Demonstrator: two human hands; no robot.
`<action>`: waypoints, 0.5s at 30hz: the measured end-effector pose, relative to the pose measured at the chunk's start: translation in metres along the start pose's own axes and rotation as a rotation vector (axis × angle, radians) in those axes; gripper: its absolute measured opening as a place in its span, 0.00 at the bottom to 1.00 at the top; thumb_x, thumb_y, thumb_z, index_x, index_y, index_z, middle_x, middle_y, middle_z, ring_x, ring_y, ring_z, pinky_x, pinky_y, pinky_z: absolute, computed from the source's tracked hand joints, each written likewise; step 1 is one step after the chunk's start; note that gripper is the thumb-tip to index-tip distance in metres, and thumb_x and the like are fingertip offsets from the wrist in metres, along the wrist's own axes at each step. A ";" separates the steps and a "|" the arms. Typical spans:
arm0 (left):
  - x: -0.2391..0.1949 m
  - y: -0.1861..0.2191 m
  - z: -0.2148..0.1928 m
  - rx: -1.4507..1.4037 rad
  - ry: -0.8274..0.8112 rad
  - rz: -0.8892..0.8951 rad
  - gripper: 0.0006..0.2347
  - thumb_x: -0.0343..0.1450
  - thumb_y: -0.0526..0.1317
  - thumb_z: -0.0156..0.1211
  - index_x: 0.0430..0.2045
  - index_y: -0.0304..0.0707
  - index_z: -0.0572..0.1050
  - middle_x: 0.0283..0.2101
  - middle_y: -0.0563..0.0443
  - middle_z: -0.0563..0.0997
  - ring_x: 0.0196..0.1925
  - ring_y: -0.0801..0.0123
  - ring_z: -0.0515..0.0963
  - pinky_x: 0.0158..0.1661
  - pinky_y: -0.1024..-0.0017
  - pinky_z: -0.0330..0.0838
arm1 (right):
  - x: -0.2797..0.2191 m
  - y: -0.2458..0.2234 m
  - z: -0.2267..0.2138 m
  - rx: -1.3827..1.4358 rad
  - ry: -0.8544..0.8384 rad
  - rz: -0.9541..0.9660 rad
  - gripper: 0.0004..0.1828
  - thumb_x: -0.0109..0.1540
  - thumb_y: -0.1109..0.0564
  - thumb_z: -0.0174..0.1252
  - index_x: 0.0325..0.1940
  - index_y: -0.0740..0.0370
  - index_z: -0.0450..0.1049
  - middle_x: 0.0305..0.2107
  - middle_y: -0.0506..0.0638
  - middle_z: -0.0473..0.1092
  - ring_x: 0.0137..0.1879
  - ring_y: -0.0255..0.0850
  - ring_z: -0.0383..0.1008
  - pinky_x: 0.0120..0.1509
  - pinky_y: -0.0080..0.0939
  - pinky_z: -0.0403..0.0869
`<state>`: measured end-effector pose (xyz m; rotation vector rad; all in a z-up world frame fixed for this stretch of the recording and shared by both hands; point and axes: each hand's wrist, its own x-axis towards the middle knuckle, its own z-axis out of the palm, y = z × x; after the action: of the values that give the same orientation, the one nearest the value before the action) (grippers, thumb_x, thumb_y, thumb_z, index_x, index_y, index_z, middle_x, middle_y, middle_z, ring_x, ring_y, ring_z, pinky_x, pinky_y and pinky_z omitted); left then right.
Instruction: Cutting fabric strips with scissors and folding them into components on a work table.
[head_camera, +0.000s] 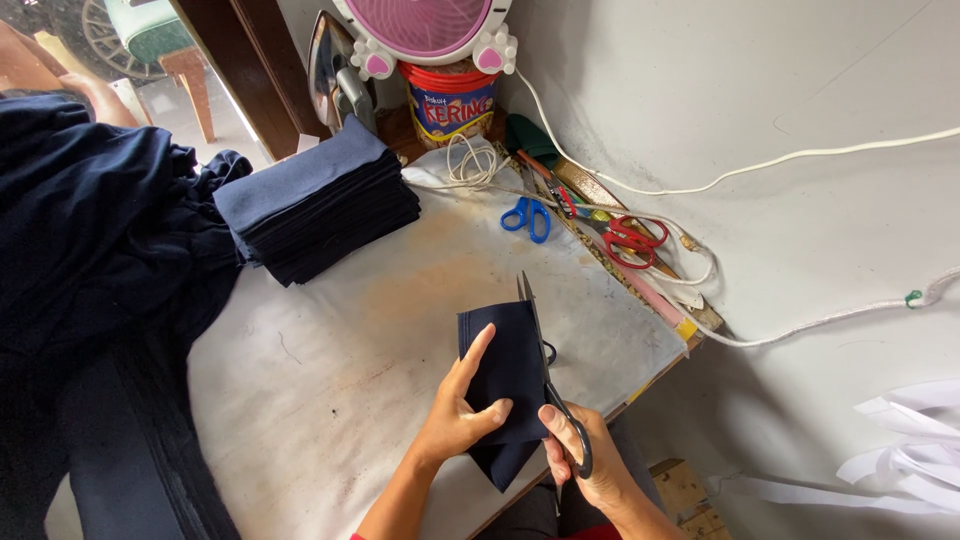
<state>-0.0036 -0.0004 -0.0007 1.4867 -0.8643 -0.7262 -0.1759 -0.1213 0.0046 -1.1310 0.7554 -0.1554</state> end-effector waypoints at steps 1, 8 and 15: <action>0.000 0.001 -0.001 -0.001 0.001 0.000 0.37 0.62 0.36 0.60 0.72 0.45 0.57 0.75 0.50 0.62 0.79 0.63 0.55 0.72 0.49 0.32 | -0.001 -0.003 0.001 -0.001 -0.001 0.001 0.25 0.63 0.42 0.61 0.24 0.60 0.60 0.11 0.50 0.59 0.13 0.37 0.55 0.17 0.38 0.60; 0.008 -0.018 -0.018 -0.052 0.085 0.118 0.37 0.67 0.46 0.63 0.72 0.39 0.55 0.77 0.46 0.56 0.79 0.63 0.52 0.73 0.60 0.45 | 0.028 -0.022 -0.025 -0.222 0.084 -0.073 0.15 0.63 0.50 0.61 0.31 0.65 0.72 0.11 0.51 0.65 0.13 0.38 0.63 0.18 0.37 0.63; 0.016 -0.030 -0.047 -0.439 0.397 0.197 0.40 0.67 0.41 0.66 0.76 0.42 0.50 0.80 0.43 0.46 0.81 0.57 0.36 0.74 0.59 0.35 | 0.105 -0.083 -0.071 -1.448 0.320 -0.064 0.18 0.61 0.50 0.63 0.44 0.69 0.76 0.43 0.67 0.76 0.53 0.67 0.78 0.59 0.65 0.76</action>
<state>0.0473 0.0113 -0.0254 1.0819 -0.4966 -0.4175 -0.1200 -0.2619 0.0122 -2.5395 1.1399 0.2224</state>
